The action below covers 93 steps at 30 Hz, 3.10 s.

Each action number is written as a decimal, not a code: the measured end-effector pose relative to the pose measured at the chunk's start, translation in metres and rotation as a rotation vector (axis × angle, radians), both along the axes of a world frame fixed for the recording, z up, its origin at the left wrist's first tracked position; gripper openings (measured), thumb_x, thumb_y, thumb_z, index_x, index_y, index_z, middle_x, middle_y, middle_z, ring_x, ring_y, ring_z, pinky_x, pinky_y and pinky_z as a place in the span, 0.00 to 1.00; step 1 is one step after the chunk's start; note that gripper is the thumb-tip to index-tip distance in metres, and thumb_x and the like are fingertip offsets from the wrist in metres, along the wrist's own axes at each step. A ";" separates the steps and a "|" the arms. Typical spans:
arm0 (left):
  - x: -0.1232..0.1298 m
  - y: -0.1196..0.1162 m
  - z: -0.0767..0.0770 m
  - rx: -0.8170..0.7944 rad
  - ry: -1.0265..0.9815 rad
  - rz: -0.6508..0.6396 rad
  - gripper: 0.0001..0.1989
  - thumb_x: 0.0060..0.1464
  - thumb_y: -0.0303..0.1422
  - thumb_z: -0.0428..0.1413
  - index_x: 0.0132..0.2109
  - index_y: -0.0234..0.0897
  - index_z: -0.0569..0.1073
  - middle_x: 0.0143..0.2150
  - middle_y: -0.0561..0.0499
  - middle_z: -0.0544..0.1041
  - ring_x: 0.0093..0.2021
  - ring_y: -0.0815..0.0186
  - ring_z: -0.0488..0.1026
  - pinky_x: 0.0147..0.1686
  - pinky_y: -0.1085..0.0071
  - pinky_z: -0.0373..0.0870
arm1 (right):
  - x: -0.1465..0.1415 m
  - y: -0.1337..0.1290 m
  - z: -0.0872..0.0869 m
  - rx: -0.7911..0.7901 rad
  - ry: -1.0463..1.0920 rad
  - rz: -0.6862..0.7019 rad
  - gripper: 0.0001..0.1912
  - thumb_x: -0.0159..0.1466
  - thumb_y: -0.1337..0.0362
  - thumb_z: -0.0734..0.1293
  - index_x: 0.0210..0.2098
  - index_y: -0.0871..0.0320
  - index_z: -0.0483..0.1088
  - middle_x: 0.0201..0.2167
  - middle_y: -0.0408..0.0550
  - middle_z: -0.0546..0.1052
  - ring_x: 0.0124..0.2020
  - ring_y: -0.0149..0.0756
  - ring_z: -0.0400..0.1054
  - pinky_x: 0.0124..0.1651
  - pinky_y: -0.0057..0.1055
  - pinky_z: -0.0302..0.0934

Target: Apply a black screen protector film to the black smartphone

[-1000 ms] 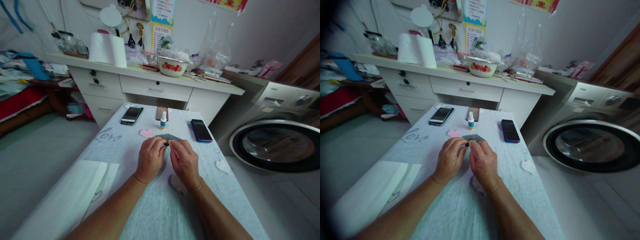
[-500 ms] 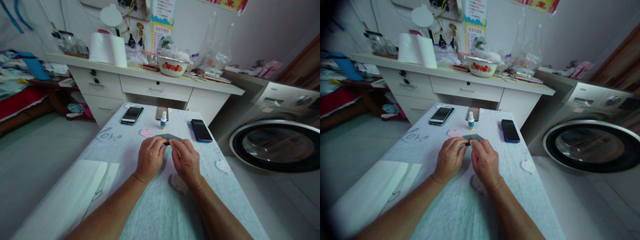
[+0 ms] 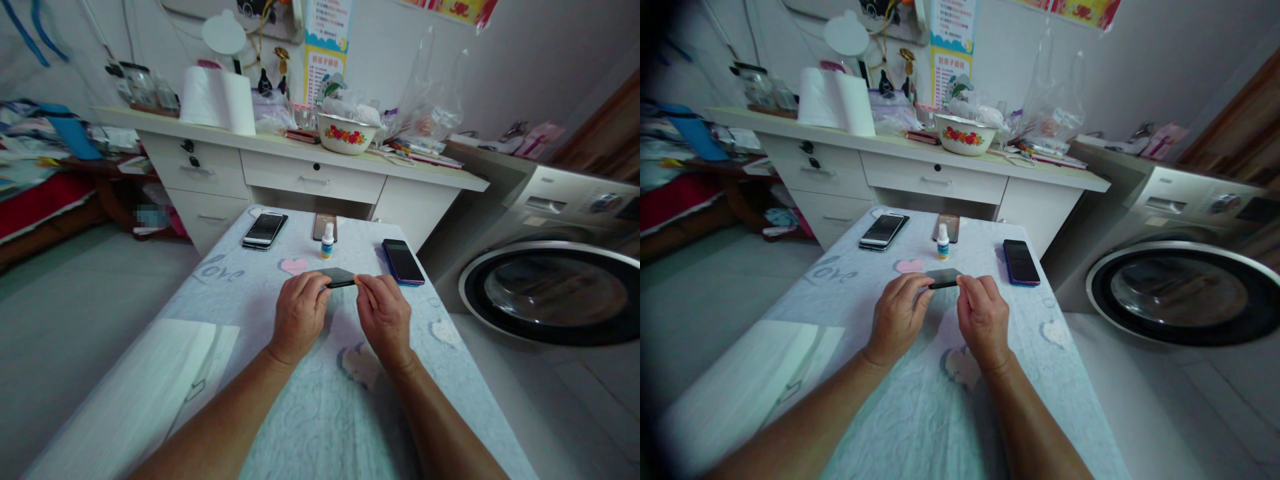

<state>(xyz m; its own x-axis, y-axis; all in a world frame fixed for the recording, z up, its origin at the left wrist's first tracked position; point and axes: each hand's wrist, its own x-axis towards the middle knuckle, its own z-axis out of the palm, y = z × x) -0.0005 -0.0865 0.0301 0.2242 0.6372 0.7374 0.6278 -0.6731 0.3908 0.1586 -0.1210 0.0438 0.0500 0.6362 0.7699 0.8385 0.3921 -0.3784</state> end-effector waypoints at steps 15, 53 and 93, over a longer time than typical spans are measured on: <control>0.000 0.000 0.000 -0.016 -0.022 0.003 0.06 0.60 0.29 0.51 0.44 0.37 0.70 0.42 0.48 0.76 0.45 0.61 0.72 0.46 0.64 0.68 | 0.006 0.001 0.003 0.019 0.034 -0.032 0.08 0.66 0.69 0.61 0.42 0.55 0.71 0.33 0.46 0.73 0.35 0.34 0.69 0.41 0.31 0.64; -0.003 -0.004 0.001 0.047 -0.055 0.000 0.07 0.60 0.29 0.51 0.44 0.37 0.71 0.40 0.48 0.77 0.43 0.63 0.74 0.44 0.66 0.70 | 0.005 -0.002 0.004 -0.118 0.454 0.135 0.09 0.66 0.63 0.63 0.43 0.55 0.72 0.35 0.46 0.74 0.37 0.34 0.69 0.40 0.33 0.64; -0.001 0.010 -0.023 -0.442 0.216 -0.146 0.04 0.49 0.26 0.58 0.34 0.37 0.73 0.37 0.50 0.74 0.41 0.62 0.70 0.42 0.66 0.66 | -0.014 0.004 -0.017 -0.174 -0.097 0.156 0.11 0.68 0.69 0.58 0.45 0.57 0.70 0.35 0.48 0.72 0.35 0.33 0.68 0.39 0.28 0.64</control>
